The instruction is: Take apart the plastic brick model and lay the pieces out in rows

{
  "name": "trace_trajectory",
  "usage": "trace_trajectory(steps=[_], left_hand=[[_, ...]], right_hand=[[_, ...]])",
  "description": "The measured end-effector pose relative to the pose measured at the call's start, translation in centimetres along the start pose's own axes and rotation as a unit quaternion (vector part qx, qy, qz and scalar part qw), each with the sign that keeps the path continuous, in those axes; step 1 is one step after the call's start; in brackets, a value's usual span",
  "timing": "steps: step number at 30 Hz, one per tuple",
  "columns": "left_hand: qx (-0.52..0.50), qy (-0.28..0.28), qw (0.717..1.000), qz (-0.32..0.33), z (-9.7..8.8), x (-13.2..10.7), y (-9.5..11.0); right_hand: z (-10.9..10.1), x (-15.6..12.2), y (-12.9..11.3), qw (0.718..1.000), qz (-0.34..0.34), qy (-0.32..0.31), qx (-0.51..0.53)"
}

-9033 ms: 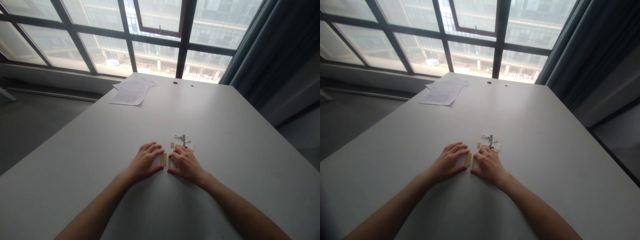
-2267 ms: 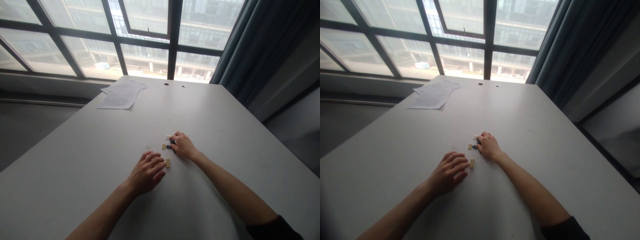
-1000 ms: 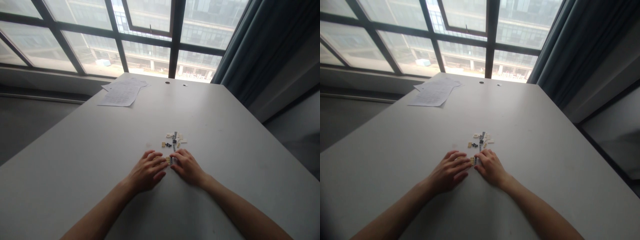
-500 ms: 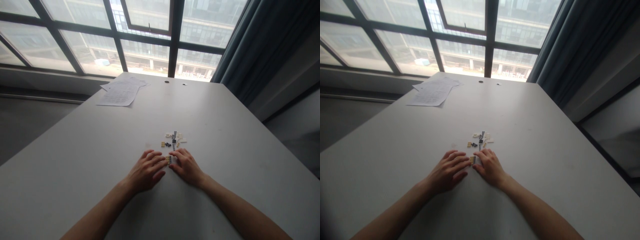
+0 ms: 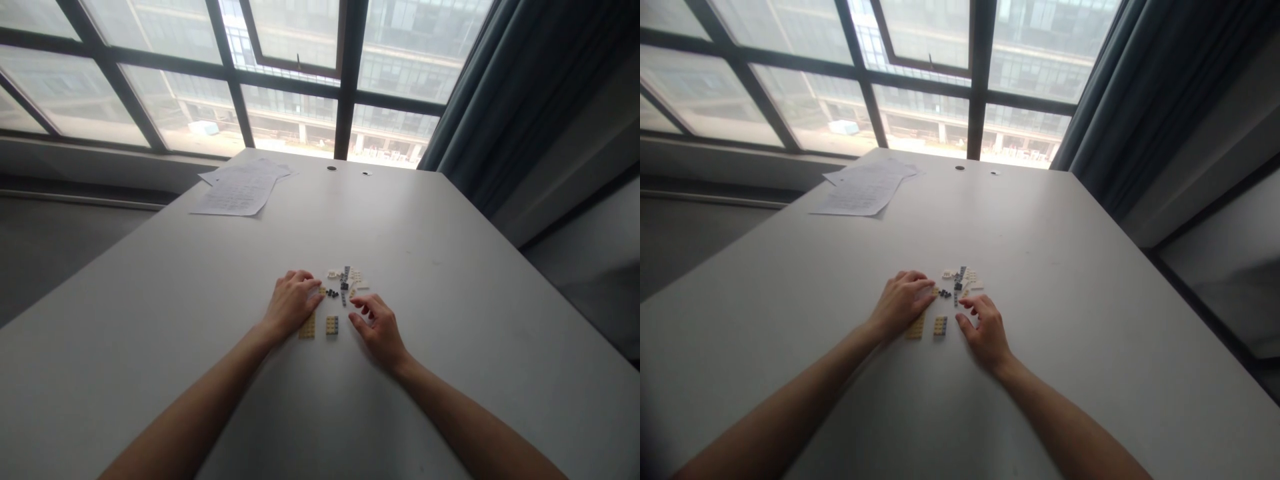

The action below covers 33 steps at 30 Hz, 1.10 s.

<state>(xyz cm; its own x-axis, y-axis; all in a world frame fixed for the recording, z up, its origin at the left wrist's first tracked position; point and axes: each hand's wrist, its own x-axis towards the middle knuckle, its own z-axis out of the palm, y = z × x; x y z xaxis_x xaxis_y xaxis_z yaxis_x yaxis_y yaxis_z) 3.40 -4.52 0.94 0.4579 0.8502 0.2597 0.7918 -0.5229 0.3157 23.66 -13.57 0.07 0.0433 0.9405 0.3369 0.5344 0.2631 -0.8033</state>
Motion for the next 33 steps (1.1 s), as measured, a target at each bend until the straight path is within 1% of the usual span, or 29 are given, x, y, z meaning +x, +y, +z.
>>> trace_trajectory(steps=[3, 6, 7, 9, 11, 13, 15, 17, 19, 22, 26, 30, 33], left_hand=[[-0.001, 0.013, 1.0, 0.011, 0.3, 0.3, -0.2], [-0.029, 0.043, 0.998, 0.031, 0.0, -0.3, 0.1], [-0.044, 0.057, 0.996, 0.045, -0.1, -0.6, 0.3], [-0.077, 0.092, 0.989, 0.091, -0.6, -1.2, 1.3], [-0.103, 0.129, 0.976, 0.14, -1.0, -1.8, 2.6], [-0.115, 0.158, 0.966, 0.169, -1.3, -2.3, 3.8], [-0.118, 0.173, 0.961, 0.179, -1.4, -2.6, 4.7], [-0.118, 0.182, 0.959, 0.184, -1.5, -2.7, 5.2], [-0.117, 0.18, 0.958, 0.19, -1.5, -2.8, 5.3], [-0.119, 0.169, 0.957, 0.203, -1.4, -2.9, 5.3], [-0.116, 0.173, 0.958, 0.197, -1.4, -3.0, 5.2], [-0.101, 0.195, 0.957, 0.189, -1.3, -3.0, 5.1], [-0.094, 0.207, 0.954, 0.194, -1.2, -3.0, 5.0]], right_hand=[[0.0, -0.1, 0.0, 1.0, 0.008, 0.004, 0.009], [-0.1, 0.1, -0.2, 0.999, 0.023, 0.008, 0.038], [-0.1, 0.2, -0.3, 0.998, 0.034, 0.008, 0.059], [-0.1, 0.4, -0.5, 0.989, 0.067, -0.011, 0.132], [-0.1, 0.6, -0.7, 0.966, 0.106, -0.053, 0.23], [0.0, 0.6, -0.9, 0.932, 0.136, -0.102, 0.32], [0.1, 0.5, -1.1, 0.903, 0.156, -0.133, 0.378], [0.1, 0.4, -1.3, 0.886, 0.172, -0.14, 0.408], [0.1, 0.3, -1.4, 0.884, 0.189, -0.126, 0.408], [0.0, 0.3, -1.7, 0.898, 0.206, -0.095, 0.377], [-0.1, 0.3, -2.1, 0.914, 0.203, -0.066, 0.346], [-0.2, 0.2, -2.3, 0.917, 0.203, -0.052, 0.341], [-0.1, 0.1, -2.3, 0.912, 0.197, -0.03, 0.358]])
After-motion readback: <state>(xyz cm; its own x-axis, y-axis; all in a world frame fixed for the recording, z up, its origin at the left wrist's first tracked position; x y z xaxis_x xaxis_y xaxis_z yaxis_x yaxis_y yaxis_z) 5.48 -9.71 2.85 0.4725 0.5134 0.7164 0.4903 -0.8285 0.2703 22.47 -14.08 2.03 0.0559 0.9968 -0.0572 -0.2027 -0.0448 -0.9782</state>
